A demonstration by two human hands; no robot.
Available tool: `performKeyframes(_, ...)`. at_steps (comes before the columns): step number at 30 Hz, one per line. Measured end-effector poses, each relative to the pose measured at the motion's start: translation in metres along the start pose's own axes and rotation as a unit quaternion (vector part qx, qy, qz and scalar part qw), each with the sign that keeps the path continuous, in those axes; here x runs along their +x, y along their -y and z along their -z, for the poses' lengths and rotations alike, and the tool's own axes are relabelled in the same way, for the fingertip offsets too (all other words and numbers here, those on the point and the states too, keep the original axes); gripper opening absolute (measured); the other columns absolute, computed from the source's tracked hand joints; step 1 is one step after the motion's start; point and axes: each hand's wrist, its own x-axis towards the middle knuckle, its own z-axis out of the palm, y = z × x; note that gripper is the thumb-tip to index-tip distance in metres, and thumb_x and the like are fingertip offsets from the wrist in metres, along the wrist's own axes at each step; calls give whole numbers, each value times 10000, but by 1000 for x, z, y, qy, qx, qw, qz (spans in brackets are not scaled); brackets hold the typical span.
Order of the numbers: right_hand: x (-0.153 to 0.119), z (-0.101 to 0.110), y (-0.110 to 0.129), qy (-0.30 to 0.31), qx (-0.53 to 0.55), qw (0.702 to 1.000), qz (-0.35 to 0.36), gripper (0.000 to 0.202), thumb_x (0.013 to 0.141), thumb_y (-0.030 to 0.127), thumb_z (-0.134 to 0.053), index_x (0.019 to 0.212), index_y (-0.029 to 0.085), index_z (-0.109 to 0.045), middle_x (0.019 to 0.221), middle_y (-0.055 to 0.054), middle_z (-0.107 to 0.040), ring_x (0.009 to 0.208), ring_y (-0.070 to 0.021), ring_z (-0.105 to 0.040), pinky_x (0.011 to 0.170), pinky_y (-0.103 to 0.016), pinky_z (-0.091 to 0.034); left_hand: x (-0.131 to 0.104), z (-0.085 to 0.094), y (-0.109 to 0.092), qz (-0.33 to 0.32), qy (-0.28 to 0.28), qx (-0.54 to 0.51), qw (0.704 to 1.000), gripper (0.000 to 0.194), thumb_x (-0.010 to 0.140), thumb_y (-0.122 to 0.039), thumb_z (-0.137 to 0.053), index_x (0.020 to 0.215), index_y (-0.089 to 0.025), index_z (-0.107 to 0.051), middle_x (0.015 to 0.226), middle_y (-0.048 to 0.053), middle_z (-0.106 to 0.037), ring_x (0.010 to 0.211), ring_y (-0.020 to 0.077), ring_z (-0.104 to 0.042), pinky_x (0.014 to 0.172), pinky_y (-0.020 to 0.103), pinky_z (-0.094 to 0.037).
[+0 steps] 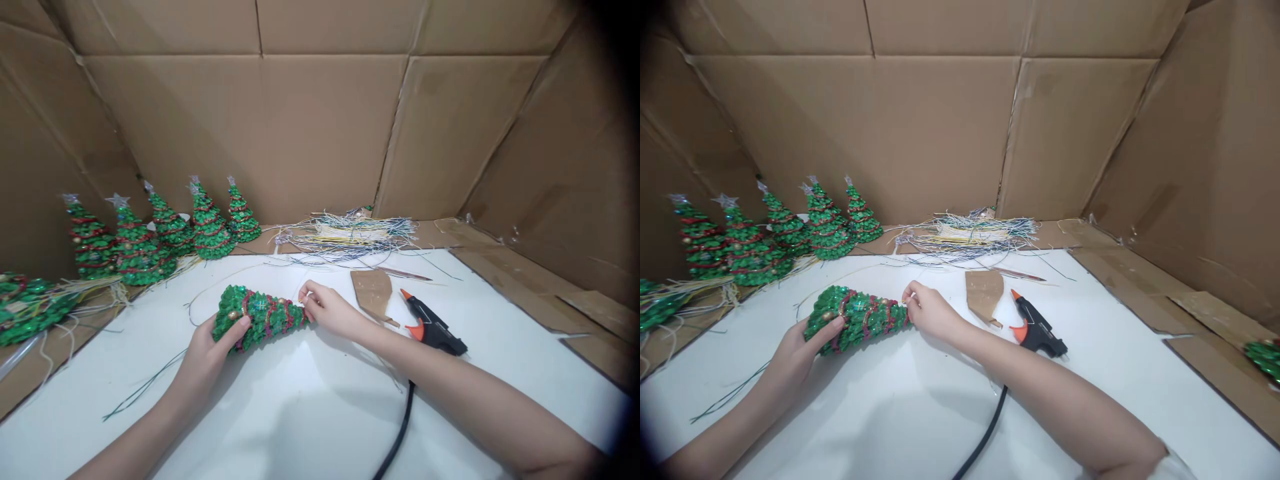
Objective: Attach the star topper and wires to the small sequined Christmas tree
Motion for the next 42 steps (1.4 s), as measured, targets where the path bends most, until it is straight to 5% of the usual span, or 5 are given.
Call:
performKeyframes(7, -2, -10, -7, -60, -40, 996, 45, 84, 802, 161, -455, 760, 168, -528, 798, -27, -571, 748, -130, -516, 683, -247, -378, 0, 1, 1, 7, 7, -5, 1000, 439, 694, -569, -596, 890, -180, -652, 963, 77, -684, 928, 284, -594, 836, 331, -465)
performKeyframes(12, -1, -12, -9, -93, -49, 992, 67, 95, 787, 156, -488, 755, 165, -577, 787, -25, -596, 734, -125, -516, 679, -241, -388, 0, 1, 2, 45, 34, -45, 997, 468, 755, -557, -533, 1029, -190, -627, 1038, 67, -679, 974, 270, -608, 880, 343, -467)
performKeyframes(25, -7, -11, 2, -91, -79, 993, 10, 96, 702, 134, -513, 689, 164, -603, 708, -17, -648, 639, -117, -554, 611, -223, -387, 0, -1, 2, 27, 26, -12, 999, 446, 737, -573, -539, 935, -185, -637, 992, 65, -688, 951, 276, -603, 826, 330, -478)
performKeyframes(32, -12, -12, 4, -99, -98, 990, 37, 116, 720, 128, -508, 782, 189, -584, 708, 14, -619, 600, -97, -511, 576, -204, -351, -5, -2, -4, 17, 5, 55, 998, 456, 717, -624, -512, 806, -188, -612, 907, 59, -685, 918, 285, -586, 786, 316, -462)
performKeyframes(42, -21, -13, 16, -71, -229, 970, 36, 125, 774, 103, -478, 778, 183, -574, 835, -31, -635, 768, -146, -564, 680, -241, -371, -7, -4, -6, 10, 15, 66, 998, 458, 737, -612, -492, 810, -170, -590, 847, 44, -668, 851, 248, -573, 727, 277, -446)
